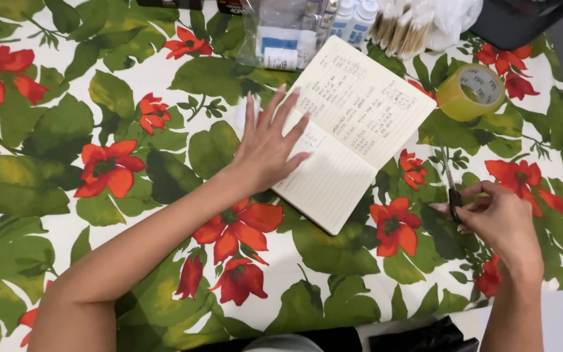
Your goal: The person writes notes in a notebook, flips through pages, uses scissors to cut a label, and organizes small items into plastic bags.
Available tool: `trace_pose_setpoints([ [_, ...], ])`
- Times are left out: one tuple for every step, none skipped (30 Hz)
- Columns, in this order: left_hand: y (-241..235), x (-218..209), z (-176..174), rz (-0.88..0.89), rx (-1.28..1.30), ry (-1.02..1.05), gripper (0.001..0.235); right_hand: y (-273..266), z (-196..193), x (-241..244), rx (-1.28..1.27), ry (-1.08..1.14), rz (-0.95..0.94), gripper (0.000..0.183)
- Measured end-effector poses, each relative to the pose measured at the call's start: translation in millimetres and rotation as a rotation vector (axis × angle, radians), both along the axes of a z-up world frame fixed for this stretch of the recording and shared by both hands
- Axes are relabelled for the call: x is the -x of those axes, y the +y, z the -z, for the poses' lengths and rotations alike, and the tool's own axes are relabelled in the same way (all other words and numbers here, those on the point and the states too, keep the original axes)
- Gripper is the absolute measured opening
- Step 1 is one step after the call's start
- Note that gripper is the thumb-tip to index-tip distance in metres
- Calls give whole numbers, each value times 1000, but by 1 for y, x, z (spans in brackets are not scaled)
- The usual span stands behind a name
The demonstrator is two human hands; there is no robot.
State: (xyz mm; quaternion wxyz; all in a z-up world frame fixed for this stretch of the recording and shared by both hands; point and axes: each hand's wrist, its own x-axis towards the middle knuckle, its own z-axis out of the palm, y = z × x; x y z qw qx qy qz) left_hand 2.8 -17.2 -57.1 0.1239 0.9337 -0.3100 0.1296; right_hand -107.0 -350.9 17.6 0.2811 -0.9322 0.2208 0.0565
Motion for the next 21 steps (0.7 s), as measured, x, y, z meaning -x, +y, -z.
trace_pose_setpoints([
  [-4, 2, 7, -7, -25, -44, 69, -4, 4, 0, -18, -3, 59, 26],
  [-7, 3, 14, -14, -51, -89, 81, -8, 9, 0, -38, -6, 118, 26],
  [-7, 4, 19, -12, -51, -84, 81, -10, 9, -1, -38, -1, 119, 26],
  [-6, 3, 24, 1, -43, -31, 84, -12, 8, -5, -26, 38, 118, 36],
  [-6, 2, 28, 13, -36, 23, 87, -13, 8, -8, -14, 78, 117, 46],
  [-6, 6, 24, 13, -38, 22, 87, -18, 10, -12, -16, 77, 117, 46],
  [-7, 11, 20, 66, -55, 77, 85, -23, 13, -16, 26, 135, 54, 41],
  [-7, 16, 17, 121, -72, 134, 84, -28, 16, -20, 67, 195, -6, 36],
  [-8, 20, 16, 122, -74, 135, 84, -26, 14, -23, 65, 196, -5, 36],
  [-9, 24, 15, 164, -68, 119, 80, -25, 12, -26, 30, 242, -3, 33],
  [-10, 28, 15, 206, -63, 103, 77, -23, 10, -29, -5, 287, -2, 31],
  [-9, 30, 15, 208, -64, 105, 77, -19, 6, -30, -7, 289, 0, 31],
  [-8, 32, 16, 251, -72, 72, 74, -16, 3, -31, 8, 309, -17, 35],
  [-7, 34, 17, 295, -78, 42, 72, -13, -1, -31, 24, 333, -33, 38],
  [-6, 37, 16, 299, -79, 47, 72, -7, -5, -26, 22, 338, -29, 38],
  [-4, 37, 16, 322, -42, 15, 79, -1, -9, -22, 127, 318, -62, 44],
  [-3, 38, 15, 345, -5, -16, 87, 5, -14, -19, 231, 298, -95, 53],
  [-3, 37, 13, 347, -4, -18, 87, 11, -6, -16, 232, 297, -93, 53],
  [-3, 36, 12, 340, -17, 34, 90, 17, 1, -12, 253, 20, -286, 42],
  [-3, 36, 11, 336, -30, 92, 93, 22, 9, -7, 270, -259, -468, 31],
  [-4, 41, 4, 340, -28, 96, 93, 40, 19, -6, 270, -254, -465, 31],
])
